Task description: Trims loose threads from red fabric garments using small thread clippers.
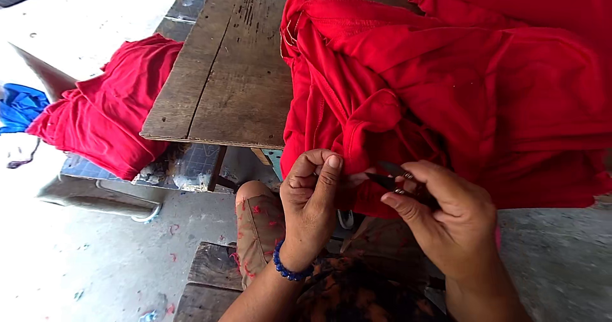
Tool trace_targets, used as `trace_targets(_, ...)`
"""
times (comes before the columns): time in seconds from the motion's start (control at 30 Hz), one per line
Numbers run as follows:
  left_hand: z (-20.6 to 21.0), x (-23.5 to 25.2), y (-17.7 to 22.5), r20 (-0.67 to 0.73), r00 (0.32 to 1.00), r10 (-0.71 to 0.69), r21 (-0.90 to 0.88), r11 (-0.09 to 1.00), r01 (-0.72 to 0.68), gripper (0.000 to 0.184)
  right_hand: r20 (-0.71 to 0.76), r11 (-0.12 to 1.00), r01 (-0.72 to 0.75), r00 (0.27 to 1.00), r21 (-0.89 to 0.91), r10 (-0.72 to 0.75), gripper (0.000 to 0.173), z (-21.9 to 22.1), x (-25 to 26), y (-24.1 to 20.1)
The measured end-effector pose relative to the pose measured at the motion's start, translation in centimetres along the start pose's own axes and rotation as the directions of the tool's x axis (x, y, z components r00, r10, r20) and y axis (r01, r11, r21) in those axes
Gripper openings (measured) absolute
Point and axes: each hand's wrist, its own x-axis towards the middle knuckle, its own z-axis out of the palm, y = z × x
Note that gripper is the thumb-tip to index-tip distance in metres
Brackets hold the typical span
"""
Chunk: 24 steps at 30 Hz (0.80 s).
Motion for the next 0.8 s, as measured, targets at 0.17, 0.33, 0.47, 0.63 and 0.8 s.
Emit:
trace_targets(0.17,-0.2,-0.3,0.0,0.031,0.999,0.037,0.045,0.998,-0.038,0.012,0.002,0.974,0.018,1.0,-0.227,-0.019,0.03,0.8,-0.1,-0.5)
trace_targets(0.33,-0.3,-0.4,-0.2,0.082,0.992,0.095,0.101,0.99,-0.103,0.011,-0.018,0.946,0.051,0.998,-0.321,-0.06,0.029,1.5,0.6,-0.9)
trace_targets(0.47,-0.5,-0.4,-0.4,0.096,0.989,0.114,0.176,0.976,-0.129,0.011,-0.007,0.936,0.075,0.997,-0.344,-0.082,0.029,1.6,0.8,-1.1)
trace_targets(0.63,-0.7,-0.5,-0.4,0.071,0.991,0.116,0.132,0.983,-0.124,0.018,-0.06,0.984,0.013,0.998,-0.18,-0.024,0.026,1.4,0.7,-0.2)
trace_targets(0.8,-1.2,-0.3,0.5,0.191,0.899,0.395,0.473,0.765,-0.437,0.019,-0.087,0.977,0.066,0.995,0.203,-0.049,0.026,1.3,2.1,0.4)
